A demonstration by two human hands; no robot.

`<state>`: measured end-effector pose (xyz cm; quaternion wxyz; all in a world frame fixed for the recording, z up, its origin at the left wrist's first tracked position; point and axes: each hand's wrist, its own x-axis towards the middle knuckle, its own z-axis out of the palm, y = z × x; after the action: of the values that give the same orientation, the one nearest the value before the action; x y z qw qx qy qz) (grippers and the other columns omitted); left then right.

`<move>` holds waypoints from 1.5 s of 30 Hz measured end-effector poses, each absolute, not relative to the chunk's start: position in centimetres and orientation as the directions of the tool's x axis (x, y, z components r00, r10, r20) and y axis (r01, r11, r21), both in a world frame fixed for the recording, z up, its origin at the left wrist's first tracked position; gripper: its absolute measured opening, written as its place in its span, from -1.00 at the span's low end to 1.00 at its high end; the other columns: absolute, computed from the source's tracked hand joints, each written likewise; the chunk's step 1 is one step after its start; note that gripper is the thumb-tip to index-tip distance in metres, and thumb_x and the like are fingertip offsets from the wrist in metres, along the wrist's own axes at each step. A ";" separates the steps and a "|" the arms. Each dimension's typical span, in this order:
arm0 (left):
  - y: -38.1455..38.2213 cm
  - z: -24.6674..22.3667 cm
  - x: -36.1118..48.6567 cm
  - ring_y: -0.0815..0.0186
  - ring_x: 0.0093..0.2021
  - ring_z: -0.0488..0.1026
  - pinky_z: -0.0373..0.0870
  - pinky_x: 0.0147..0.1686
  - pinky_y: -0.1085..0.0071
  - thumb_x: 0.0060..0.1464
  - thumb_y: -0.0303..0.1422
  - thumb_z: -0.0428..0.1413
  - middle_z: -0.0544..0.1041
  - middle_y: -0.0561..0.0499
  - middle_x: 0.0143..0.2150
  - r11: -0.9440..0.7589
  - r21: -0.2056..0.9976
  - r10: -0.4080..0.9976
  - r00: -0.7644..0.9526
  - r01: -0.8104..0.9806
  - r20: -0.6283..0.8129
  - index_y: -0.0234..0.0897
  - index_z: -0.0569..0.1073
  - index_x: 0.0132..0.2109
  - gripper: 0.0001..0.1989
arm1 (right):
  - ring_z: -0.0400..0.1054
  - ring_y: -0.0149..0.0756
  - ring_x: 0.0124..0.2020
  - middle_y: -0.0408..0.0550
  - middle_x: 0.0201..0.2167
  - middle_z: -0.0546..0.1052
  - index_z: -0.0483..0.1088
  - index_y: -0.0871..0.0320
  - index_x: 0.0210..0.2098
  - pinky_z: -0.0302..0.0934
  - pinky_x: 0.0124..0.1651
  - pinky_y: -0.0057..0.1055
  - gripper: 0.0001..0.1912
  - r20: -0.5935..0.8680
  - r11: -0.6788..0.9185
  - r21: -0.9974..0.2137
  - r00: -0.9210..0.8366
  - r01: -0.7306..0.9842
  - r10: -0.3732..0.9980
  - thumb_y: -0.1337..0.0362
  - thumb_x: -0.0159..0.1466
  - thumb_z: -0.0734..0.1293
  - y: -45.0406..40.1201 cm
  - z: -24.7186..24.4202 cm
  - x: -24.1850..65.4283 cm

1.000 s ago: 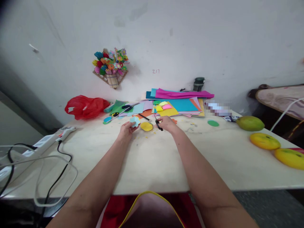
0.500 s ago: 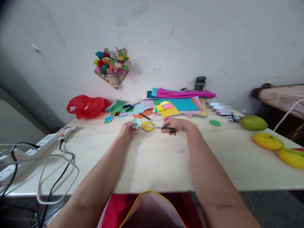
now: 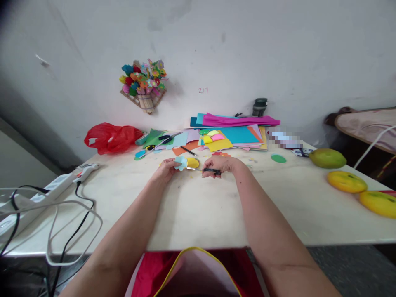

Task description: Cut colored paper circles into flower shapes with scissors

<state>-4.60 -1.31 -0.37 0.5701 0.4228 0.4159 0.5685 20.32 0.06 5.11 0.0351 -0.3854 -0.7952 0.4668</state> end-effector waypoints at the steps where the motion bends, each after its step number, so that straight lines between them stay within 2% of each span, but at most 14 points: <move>1: -1.3 -0.4 -4.6 0.36 -0.53 0.38 0.36 -0.41 0.37 -0.40 -0.46 0.26 0.43 0.04 -0.58 0.000 0.957 1.000 0.011 -0.291 0.004 -0.36 0.40 -0.57 -0.83 | 0.25 -0.49 -0.64 -0.18 -0.63 0.41 0.43 0.22 -0.31 0.11 -0.57 -0.53 -0.55 -0.302 0.266 -0.777 -0.709 0.570 0.638 0.00 -0.05 0.44 0.2 4.9 20.2; 10: -1.2 -0.7 -4.5 0.31 -0.51 0.42 0.39 -0.40 0.34 -0.39 -0.48 0.26 0.48 0.01 -0.54 0.024 0.952 0.998 0.056 -0.305 -0.007 -0.37 0.45 -0.54 -0.85 | 0.22 -0.50 -0.64 -0.18 -0.62 0.41 0.44 0.20 -0.34 0.12 -0.58 -0.53 -0.53 -0.267 0.276 -0.801 -0.729 0.532 0.630 -0.04 -0.09 0.45 0.4 4.1 19.2; 21: -1.3 -0.5 -4.5 0.33 -0.53 0.41 0.39 -0.46 0.35 -0.41 -0.47 0.26 0.49 0.00 -0.54 0.029 0.954 0.999 0.047 -0.298 -0.015 -0.37 0.44 -0.54 -0.84 | 0.20 -0.52 -0.65 -0.21 -0.62 0.40 0.44 0.21 -0.36 0.09 -0.58 -0.54 -0.59 -0.279 0.215 -0.825 -0.707 0.523 0.649 0.04 -0.08 0.46 -0.2 4.4 18.6; 28: -1.3 -0.5 -4.4 0.33 -0.54 0.39 0.39 -0.45 0.33 -0.39 -0.47 0.25 0.45 0.02 -0.58 0.019 0.951 0.999 0.034 -0.310 -0.009 -0.37 0.44 -0.56 -0.86 | 0.23 -0.49 -0.62 -0.19 -0.63 0.40 0.46 0.20 -0.36 0.11 -0.58 -0.54 -0.58 -0.257 0.228 -0.828 -0.709 0.512 0.657 0.01 -0.08 0.46 0.0 4.2 18.5; 45: -1.6 0.0 -4.2 0.37 -0.60 0.37 0.39 -0.48 0.37 -0.40 -0.48 0.24 0.44 0.04 -0.61 0.022 0.947 1.000 0.019 -0.320 -0.016 -0.37 0.43 -0.57 -0.86 | 0.16 -0.55 -0.67 -0.16 -0.58 0.44 0.47 0.22 -0.31 0.10 -0.60 -0.55 -0.52 -0.211 0.280 -0.810 -0.701 0.515 0.681 -0.01 -0.09 0.47 0.3 3.9 18.3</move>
<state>-4.23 -1.64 -0.01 0.5833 0.4114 0.4130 0.5657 18.32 0.26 3.94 0.0886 -0.3762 -0.7950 0.4676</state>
